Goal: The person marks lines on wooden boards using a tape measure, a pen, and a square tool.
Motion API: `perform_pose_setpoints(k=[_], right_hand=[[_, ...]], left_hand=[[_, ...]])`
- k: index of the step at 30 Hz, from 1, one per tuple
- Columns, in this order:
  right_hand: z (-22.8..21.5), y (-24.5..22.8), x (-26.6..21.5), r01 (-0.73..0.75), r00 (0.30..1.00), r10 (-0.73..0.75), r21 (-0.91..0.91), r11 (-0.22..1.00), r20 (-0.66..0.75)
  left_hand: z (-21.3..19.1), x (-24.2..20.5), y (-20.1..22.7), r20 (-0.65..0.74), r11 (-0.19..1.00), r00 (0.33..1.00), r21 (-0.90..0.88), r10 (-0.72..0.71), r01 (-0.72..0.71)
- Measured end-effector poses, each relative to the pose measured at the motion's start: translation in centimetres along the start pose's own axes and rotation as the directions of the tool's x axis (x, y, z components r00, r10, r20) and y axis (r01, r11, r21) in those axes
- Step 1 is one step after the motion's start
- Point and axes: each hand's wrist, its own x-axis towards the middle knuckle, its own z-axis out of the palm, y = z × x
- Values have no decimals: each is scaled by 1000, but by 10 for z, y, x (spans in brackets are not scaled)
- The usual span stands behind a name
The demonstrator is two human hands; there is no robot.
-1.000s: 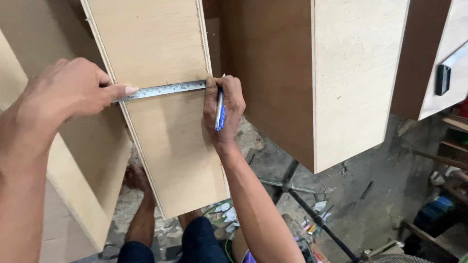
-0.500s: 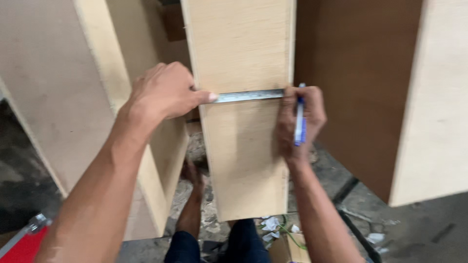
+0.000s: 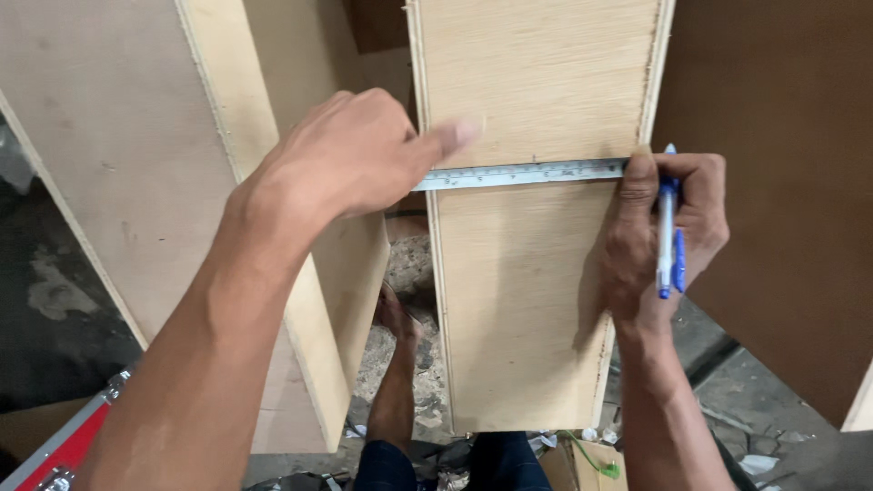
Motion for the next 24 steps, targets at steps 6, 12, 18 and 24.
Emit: perform_pose_setpoints(k=[6,12,18,24], right_hand=[[3,10,-3,33,999,-33,-40,999,-4],[2,11,-5,44,999,-44,-38,998,8],[1,12,-6,58,998,-58,-44,997,15],[1,14,-6,60,998,-60,-41,997,20]], left_hand=[[5,9,-4,-44,998,997,24,55,-54],[8,3,-2,-114,999,993,-30,29,-33],[14,5,-5,-153,998,987,-42,40,-47],[22,9,-3,-229,996,973,-80,17,-36]])
